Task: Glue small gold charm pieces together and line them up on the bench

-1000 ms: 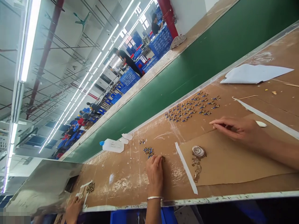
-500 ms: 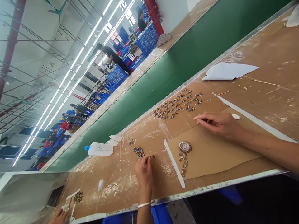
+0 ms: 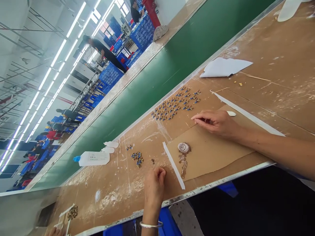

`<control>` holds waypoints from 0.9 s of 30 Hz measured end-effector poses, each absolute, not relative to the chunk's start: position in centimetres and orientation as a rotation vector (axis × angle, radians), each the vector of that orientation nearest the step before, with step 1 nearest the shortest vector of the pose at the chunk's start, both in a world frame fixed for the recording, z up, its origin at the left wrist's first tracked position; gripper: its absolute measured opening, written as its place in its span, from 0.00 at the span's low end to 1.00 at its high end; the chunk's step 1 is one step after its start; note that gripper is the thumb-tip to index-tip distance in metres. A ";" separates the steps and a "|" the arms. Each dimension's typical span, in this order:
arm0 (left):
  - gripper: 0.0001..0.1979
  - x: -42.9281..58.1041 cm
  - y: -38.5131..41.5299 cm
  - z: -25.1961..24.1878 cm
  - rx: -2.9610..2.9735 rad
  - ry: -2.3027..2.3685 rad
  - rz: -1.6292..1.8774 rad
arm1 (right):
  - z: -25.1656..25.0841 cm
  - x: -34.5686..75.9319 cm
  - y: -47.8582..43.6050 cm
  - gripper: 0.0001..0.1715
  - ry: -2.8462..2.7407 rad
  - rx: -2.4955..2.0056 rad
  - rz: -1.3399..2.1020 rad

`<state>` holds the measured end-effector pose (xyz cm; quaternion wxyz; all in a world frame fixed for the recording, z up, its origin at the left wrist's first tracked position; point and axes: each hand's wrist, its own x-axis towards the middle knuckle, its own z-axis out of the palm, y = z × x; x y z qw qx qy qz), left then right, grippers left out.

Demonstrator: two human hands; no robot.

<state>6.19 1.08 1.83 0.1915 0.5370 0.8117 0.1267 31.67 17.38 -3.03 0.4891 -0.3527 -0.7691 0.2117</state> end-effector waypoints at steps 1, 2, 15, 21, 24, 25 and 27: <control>0.08 6.4 1.3 2.1 1.493 2.294 0.307 | -3.0 31.7 17.4 0.13 -1.871 -0.858 0.516; 0.08 6.5 1.5 2.3 1.479 2.304 0.272 | -2.9 31.7 17.4 0.13 -1.873 -0.860 0.516; 0.09 5.6 1.7 3.0 1.413 2.285 0.245 | -2.7 31.8 17.2 0.13 -1.890 -0.886 0.528; 0.11 2.0 0.7 3.1 1.338 2.354 0.474 | -2.6 31.8 17.2 0.12 -1.885 -0.897 0.505; 0.13 -0.6 0.8 3.5 1.293 2.488 0.740 | -2.6 31.7 17.2 0.12 -1.882 -0.883 0.492; 0.14 -1.3 1.1 3.6 1.280 2.527 0.844 | -2.6 31.7 17.2 0.12 -1.882 -0.884 0.487; 0.14 -2.3 1.9 3.6 1.250 2.582 1.078 | -2.5 31.6 17.1 0.12 -1.881 -0.899 0.473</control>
